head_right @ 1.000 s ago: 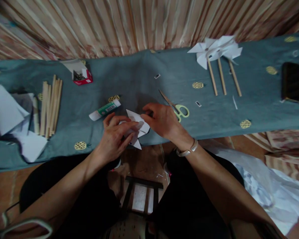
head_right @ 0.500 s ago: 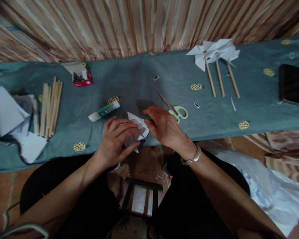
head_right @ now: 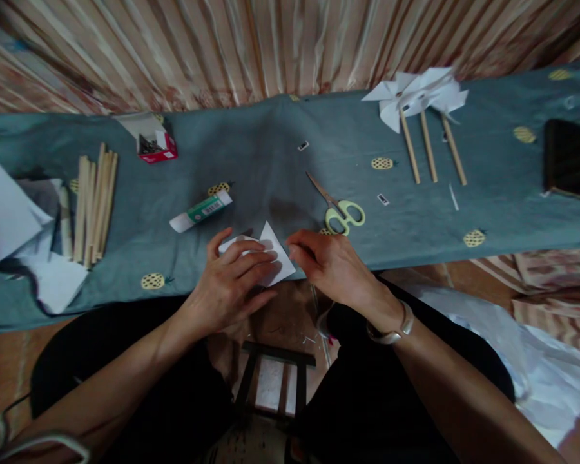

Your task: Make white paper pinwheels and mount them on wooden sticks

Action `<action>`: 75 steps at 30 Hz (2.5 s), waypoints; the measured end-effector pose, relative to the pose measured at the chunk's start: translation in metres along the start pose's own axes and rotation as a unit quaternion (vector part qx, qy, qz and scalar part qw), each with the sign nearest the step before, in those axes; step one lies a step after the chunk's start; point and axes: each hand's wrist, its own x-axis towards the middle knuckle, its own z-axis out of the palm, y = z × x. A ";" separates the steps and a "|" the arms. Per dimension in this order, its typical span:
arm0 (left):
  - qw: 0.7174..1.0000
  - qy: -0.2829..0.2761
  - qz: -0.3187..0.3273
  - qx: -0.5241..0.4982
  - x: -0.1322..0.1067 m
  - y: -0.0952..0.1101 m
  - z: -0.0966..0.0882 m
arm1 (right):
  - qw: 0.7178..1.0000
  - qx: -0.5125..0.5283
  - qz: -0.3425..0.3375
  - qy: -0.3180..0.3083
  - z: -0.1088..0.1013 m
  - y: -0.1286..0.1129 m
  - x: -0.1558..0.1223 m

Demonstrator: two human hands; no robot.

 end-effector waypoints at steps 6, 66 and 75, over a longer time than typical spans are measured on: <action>0.998 0.036 0.018 0.039 0.004 0.003 0.003 | 0.995 -0.021 -0.090 0.025 0.002 0.006 -0.004; 0.996 0.076 0.029 -0.018 -0.016 -0.003 -0.004 | 0.999 0.015 0.009 0.041 0.026 -0.011 0.006; 0.994 0.082 -0.069 -0.036 -0.013 -0.016 -0.019 | 1.000 -0.019 -0.005 0.022 0.025 -0.011 0.010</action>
